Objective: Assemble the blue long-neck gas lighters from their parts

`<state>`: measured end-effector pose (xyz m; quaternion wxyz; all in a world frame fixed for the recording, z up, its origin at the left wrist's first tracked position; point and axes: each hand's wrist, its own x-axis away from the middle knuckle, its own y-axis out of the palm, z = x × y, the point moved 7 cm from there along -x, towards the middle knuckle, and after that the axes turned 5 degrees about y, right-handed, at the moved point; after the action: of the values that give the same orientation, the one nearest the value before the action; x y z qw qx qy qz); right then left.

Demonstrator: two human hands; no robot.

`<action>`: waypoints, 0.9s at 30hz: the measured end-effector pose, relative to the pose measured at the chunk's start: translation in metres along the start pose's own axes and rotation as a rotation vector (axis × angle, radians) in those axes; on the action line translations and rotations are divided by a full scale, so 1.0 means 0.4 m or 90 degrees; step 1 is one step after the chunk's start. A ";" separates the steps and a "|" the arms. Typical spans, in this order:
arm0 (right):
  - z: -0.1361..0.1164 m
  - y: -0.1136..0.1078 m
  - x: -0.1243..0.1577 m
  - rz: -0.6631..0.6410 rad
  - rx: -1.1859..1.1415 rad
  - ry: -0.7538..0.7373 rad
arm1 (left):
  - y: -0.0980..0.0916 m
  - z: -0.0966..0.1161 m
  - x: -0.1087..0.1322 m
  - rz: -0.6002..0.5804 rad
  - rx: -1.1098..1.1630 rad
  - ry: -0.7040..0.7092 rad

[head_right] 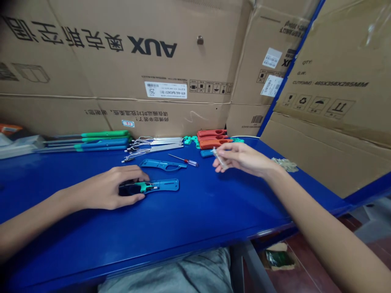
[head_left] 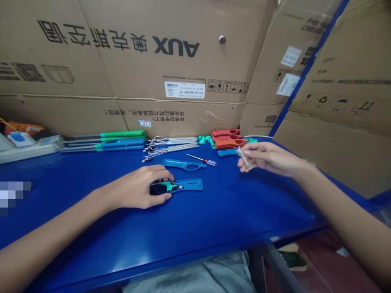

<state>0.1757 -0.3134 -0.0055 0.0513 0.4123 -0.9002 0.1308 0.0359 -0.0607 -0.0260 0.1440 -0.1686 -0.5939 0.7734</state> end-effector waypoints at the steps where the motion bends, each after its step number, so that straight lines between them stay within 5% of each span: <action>1: -0.017 0.037 -0.028 -0.035 -0.028 -0.015 | 0.000 0.001 0.001 -0.003 -0.005 -0.003; 7: -0.045 0.237 -0.192 -0.164 -0.151 0.049 | -0.002 0.008 0.005 -0.012 -0.012 -0.024; 11: -0.010 0.304 -0.235 -0.160 -0.147 0.111 | 0.003 0.013 0.004 -0.017 -0.008 -0.013; 20: 0.014 0.307 -0.194 -0.174 -0.065 0.120 | 0.008 0.013 0.006 -0.010 -0.003 0.005; 27: -0.030 0.285 -0.173 0.054 0.223 -0.126 | 0.004 0.016 0.005 -0.013 -0.011 -0.004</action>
<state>0.1349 -0.1882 -0.0297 -0.1157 0.3878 -0.8806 0.2464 0.0313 -0.0657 -0.0263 0.1484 -0.1614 -0.6027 0.7673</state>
